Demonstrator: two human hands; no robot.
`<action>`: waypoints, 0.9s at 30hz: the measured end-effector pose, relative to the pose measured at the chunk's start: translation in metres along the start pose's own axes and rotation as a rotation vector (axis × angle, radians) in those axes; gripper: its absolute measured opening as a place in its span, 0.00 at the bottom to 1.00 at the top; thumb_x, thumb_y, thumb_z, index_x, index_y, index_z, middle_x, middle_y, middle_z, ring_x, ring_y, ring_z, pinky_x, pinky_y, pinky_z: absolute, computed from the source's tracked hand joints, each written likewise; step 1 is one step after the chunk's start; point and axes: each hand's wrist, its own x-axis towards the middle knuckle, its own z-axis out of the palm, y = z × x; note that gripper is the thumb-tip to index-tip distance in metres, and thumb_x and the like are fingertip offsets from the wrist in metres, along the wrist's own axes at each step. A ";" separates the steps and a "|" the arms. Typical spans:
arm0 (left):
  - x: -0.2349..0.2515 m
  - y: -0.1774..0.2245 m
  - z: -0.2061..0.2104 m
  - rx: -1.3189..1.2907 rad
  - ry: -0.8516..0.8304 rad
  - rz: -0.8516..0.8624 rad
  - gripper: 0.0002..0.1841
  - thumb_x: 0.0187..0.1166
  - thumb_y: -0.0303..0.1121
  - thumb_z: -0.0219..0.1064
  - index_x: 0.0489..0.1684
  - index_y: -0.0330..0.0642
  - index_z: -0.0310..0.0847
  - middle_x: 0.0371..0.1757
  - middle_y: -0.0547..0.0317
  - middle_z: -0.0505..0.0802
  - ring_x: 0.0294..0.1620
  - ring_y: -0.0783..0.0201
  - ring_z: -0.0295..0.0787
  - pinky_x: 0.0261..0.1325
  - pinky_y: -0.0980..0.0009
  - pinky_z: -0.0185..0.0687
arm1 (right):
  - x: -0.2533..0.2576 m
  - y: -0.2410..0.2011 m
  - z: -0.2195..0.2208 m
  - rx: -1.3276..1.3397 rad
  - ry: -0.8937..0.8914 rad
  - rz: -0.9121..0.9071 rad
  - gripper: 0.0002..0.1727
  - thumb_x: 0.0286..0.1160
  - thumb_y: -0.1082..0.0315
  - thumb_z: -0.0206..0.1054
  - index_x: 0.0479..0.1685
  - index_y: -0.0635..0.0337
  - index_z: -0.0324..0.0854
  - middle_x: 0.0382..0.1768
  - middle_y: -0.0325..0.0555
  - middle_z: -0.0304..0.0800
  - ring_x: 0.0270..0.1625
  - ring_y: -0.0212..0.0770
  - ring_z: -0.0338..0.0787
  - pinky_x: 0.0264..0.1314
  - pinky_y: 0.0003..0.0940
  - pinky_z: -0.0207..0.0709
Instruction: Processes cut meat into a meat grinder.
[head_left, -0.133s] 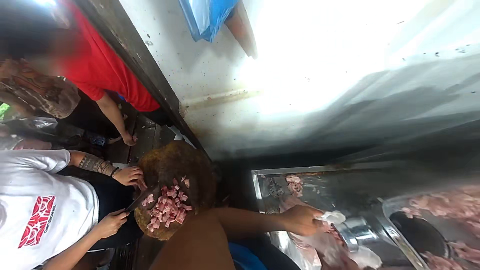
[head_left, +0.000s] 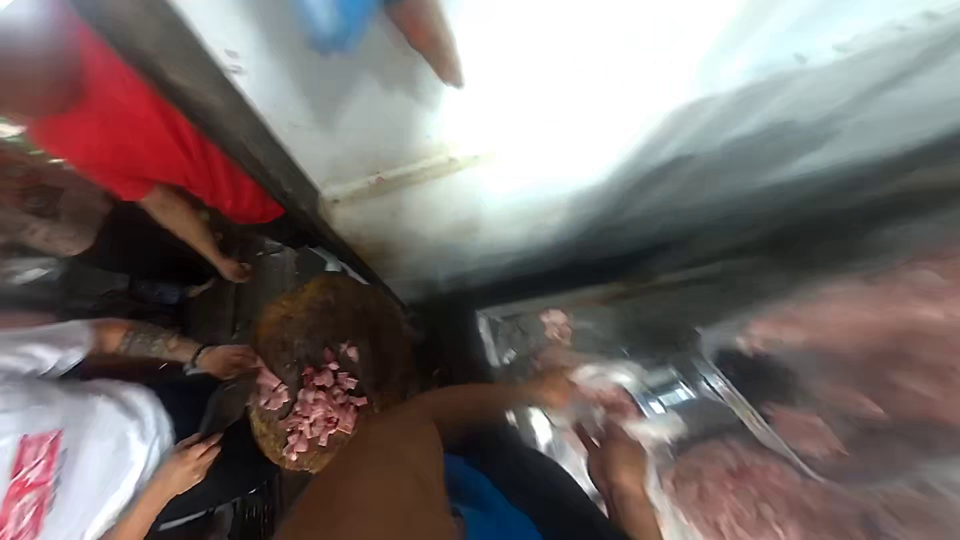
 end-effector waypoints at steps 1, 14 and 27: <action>0.000 -0.006 -0.002 0.039 0.021 -0.031 0.27 0.83 0.40 0.67 0.77 0.32 0.75 0.70 0.37 0.87 0.73 0.46 0.83 0.79 0.49 0.74 | 0.017 0.023 -0.009 0.073 0.024 0.056 0.20 0.94 0.64 0.50 0.72 0.69 0.71 0.53 0.52 0.87 0.48 0.39 0.90 0.50 0.41 0.89; 0.034 0.012 -0.002 -1.023 0.191 -0.411 0.15 0.92 0.35 0.52 0.71 0.39 0.69 0.51 0.44 0.87 0.43 0.53 0.88 0.44 0.56 0.88 | 0.019 -0.007 -0.065 0.998 0.482 0.167 0.11 0.91 0.69 0.48 0.64 0.60 0.66 0.43 0.52 0.79 0.40 0.46 0.86 0.41 0.48 0.86; 0.052 0.052 -0.012 -0.758 0.115 -0.250 0.14 0.85 0.36 0.66 0.64 0.47 0.74 0.24 0.62 0.77 0.14 0.70 0.66 0.16 0.74 0.67 | -0.009 -0.002 -0.081 0.453 0.172 0.183 0.14 0.91 0.65 0.54 0.65 0.63 0.70 0.30 0.49 0.84 0.25 0.44 0.88 0.27 0.44 0.89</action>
